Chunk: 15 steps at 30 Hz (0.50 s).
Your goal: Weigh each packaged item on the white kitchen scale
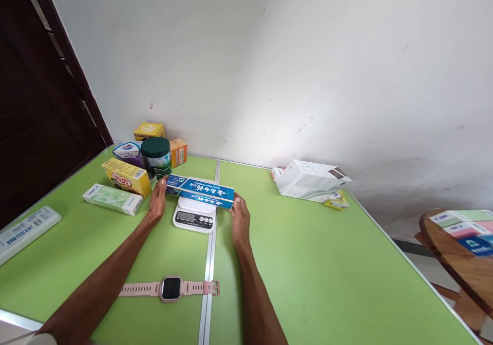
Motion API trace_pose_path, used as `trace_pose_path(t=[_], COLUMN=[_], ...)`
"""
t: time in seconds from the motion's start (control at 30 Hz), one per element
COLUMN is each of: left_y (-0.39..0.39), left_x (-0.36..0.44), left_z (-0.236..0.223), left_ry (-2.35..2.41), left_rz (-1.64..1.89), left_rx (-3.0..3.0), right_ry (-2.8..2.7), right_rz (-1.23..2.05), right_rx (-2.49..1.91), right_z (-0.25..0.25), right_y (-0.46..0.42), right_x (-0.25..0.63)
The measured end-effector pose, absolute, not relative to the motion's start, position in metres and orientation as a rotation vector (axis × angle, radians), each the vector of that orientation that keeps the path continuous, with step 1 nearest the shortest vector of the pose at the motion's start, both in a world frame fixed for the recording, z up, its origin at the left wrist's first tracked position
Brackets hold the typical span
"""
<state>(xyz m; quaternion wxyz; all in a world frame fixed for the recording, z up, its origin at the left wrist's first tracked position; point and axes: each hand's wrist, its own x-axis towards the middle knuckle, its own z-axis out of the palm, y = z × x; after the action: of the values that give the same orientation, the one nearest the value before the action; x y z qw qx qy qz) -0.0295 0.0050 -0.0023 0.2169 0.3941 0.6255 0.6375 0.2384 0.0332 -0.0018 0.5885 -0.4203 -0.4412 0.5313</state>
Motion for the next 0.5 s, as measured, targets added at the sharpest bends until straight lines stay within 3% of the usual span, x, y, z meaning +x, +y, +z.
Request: trace_pose_path(t=[0.33, 0.5], left_y=[-0.001, -0.003], left_x=[-0.034, -0.027], left_z=[0.012, 0.041], left_ry=[1.728, 1.764], left_rz=[1.59, 1.595], left_rx=[1.264, 1.466], right_ry=[-1.067, -1.008], right_rz=[1.185, 1.262], right_rx=[-0.957, -0.887], right_z=[0.014, 0.026], right_y=[0.025, 0.032], right_x=[0.231, 0.24])
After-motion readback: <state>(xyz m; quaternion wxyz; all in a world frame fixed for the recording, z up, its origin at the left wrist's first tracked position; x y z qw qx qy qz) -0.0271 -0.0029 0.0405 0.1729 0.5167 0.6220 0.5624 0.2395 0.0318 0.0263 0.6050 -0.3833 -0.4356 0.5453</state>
